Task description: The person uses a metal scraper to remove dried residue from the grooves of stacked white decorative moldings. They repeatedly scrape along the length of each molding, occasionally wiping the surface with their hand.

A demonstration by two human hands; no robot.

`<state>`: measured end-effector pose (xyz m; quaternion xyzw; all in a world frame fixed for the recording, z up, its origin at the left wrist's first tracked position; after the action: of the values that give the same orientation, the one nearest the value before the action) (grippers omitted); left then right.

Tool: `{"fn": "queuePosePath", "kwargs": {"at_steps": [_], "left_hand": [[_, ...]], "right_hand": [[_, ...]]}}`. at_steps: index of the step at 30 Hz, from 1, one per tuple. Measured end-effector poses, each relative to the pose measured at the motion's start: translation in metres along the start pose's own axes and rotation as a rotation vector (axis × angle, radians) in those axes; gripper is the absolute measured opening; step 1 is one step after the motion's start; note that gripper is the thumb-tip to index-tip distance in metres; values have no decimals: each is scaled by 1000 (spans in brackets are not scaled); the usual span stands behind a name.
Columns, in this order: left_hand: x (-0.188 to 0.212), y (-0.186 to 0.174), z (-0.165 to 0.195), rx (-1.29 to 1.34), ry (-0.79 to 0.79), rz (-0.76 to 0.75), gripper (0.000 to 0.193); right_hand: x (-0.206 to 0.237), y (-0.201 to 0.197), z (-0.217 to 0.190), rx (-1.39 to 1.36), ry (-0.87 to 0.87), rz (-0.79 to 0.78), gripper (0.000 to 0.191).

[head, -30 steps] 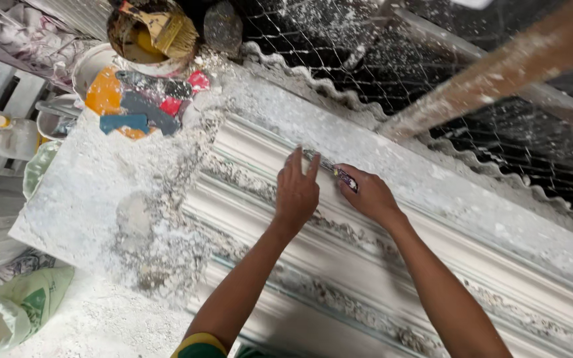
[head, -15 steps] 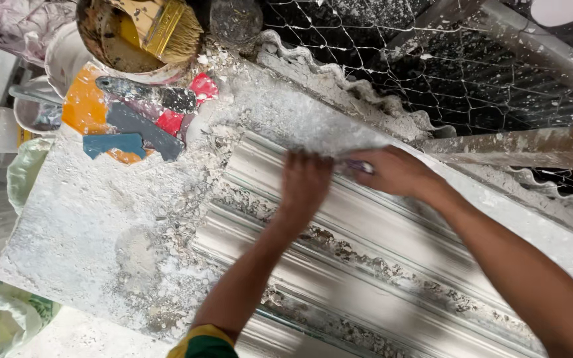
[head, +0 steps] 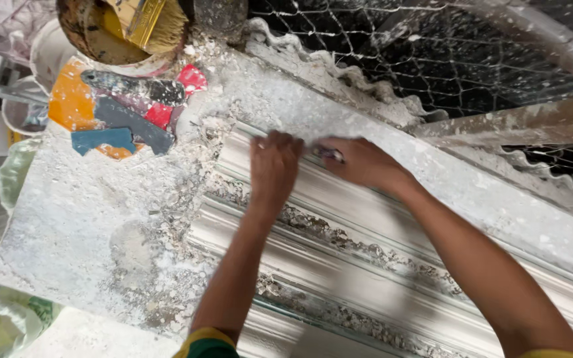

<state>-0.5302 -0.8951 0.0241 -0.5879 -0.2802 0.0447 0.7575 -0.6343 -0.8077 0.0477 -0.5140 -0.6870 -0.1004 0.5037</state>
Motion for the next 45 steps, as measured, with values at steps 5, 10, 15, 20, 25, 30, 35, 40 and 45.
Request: {"fn": "queuePosePath", "kwargs": {"at_steps": [5,10,15,20,25,30,35,40,45], "left_hand": [[58,-2,69,647,116,621,62],[11,31,96,1470,337,-54,48],[-35,-1,28,323,383,24,23],[-32,-13,30,-531,705,-153,23],[-31,-39,46,-838,875,-285,40],[-49,-13,127,-1145,1015,-279,24],[-41,-33,125,-1024,934,-406,18],[-24,-48,138,-679,984,-322,37],[-40,28,263,-822,1103,-286,26]], "right_hand": [[53,50,36,-352,0,374,62],[92,130,40,-153,-377,588,75],[164,171,161,22,-67,921,58],[256,222,304,76,421,1047,62],[291,276,360,-11,559,1094,58],[292,280,362,-48,525,1160,54],[296,277,358,-45,546,1108,56],[293,275,364,-83,572,1117,59],[298,273,366,-24,587,1122,55]]}}
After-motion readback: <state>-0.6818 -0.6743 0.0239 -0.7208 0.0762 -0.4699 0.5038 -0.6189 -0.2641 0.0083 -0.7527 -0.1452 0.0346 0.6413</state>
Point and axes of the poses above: each hand's wrist, its own x-axis away from the middle knuckle, its own y-axis out of the palm, z = x × y, the point moved 9 cm from there along -x, towards the middle knuckle, and after that the axes turned 15 degrees about -z, right-handed, at the moved point
